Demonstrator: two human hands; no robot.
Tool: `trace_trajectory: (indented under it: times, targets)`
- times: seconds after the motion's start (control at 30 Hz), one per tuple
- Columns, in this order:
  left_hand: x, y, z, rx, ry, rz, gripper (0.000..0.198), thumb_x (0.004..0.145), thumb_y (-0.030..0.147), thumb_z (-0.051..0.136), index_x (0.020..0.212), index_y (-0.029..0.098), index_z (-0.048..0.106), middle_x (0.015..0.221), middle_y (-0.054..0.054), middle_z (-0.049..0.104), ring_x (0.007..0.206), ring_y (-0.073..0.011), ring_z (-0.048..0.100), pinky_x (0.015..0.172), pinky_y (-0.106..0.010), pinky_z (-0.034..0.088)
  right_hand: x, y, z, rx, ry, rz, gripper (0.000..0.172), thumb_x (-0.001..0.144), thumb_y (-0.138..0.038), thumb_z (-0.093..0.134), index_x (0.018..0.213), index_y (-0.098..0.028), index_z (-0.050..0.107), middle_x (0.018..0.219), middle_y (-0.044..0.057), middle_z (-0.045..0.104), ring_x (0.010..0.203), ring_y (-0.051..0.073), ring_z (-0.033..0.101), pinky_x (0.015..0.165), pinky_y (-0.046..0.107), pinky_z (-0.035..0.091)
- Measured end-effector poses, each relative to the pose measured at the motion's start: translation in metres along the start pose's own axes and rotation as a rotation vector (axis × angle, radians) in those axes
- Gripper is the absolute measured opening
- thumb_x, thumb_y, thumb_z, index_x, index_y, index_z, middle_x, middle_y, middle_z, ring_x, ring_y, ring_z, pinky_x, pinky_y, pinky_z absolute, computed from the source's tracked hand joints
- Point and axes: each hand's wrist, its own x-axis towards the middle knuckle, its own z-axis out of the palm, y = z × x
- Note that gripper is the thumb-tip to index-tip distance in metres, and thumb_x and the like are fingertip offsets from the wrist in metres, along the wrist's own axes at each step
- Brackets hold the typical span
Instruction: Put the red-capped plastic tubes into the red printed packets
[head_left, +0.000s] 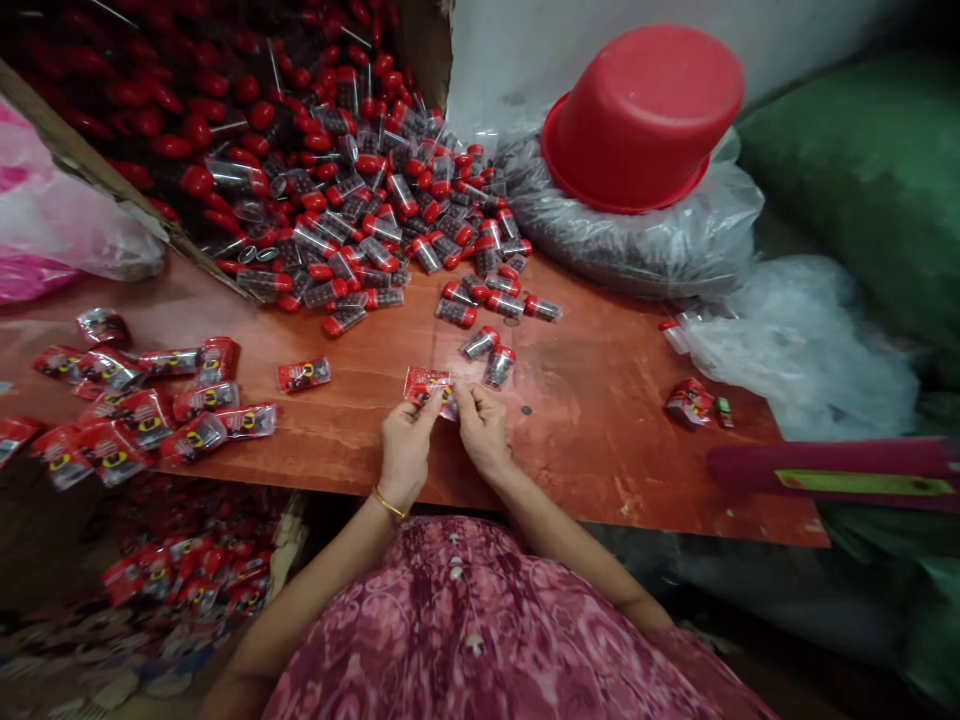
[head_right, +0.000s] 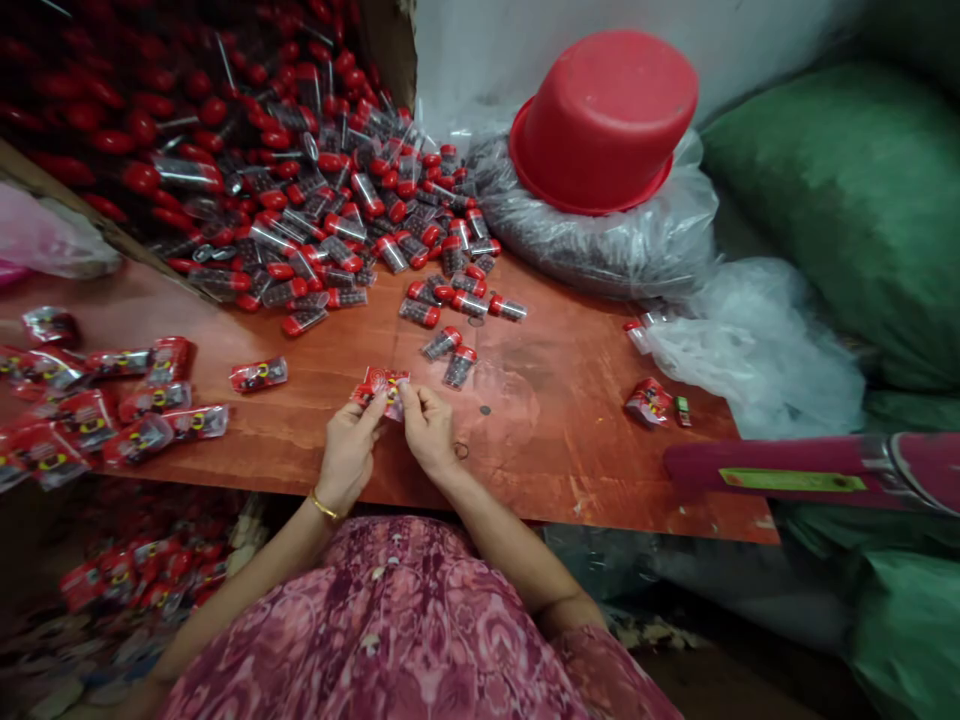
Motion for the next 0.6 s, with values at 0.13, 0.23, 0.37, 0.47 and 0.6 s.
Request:
trace_trajectory:
  times: [0.13,0.23,0.37,0.47,0.6]
  targets:
    - [-0.004,0.009,0.008,-0.199,-0.030,-0.223,0.033,0.052,0.037,0.079,0.070,0.014,0.065,0.067,0.000,0.068,0.061,-0.0103,0.060,0.065,-0.023,0.047,-0.001,0.002,-0.001,-0.065,0.033,-0.052,0.037,0.084,-0.047,0.040,0.058,-0.022,0.047,0.055,-0.001,0.049,0.056,0.013,0.044,0.053,0.026,0.039]
    - [0.000,0.016,0.006,-0.243,-0.046,-0.312,0.028,0.054,0.033,0.079,0.070,0.015,0.064,0.067,0.000,0.068,0.062,-0.0101,0.062,0.066,-0.023,0.048,0.002,0.002,-0.008,-0.143,-0.013,-0.138,0.033,0.088,-0.043,0.036,0.071,-0.022,0.054,0.067,0.001,0.058,0.063,0.015,0.051,0.061,0.028,0.043]
    - [0.010,0.024,0.002,-0.240,-0.022,-0.281,0.024,0.058,0.029,0.078,0.070,0.015,0.064,0.067,0.002,0.068,0.058,-0.0071,0.061,0.062,-0.019,0.046,0.020,0.006,-0.030,-0.542,0.104,-0.284,0.038,0.091,-0.043,0.030,0.096,-0.017,0.057,0.092,0.011,0.062,0.086,0.022,0.055,0.077,0.036,0.042]
    - [0.013,0.027,0.002,-0.226,-0.016,-0.281,0.023,0.061,0.030,0.077,0.072,0.015,0.064,0.066,0.002,0.068,0.057,-0.0074,0.061,0.061,-0.019,0.047,0.037,0.016,-0.046,-0.948,0.224,-0.278,0.049,0.083,-0.053,0.044,0.105,-0.011,0.056,0.099,0.020,0.059,0.091,0.031,0.052,0.076,0.041,0.038]
    - [0.012,0.026,0.003,-0.219,-0.035,-0.325,0.028,0.058,0.034,0.078,0.072,0.014,0.063,0.066,0.000,0.069,0.058,-0.0089,0.063,0.061,-0.020,0.048,0.047,0.035,-0.060,-1.115,0.137,-0.327,0.033,0.083,-0.036,0.046,0.099,-0.010,0.059,0.085,0.018,0.062,0.078,0.027,0.054,0.067,0.036,0.037]
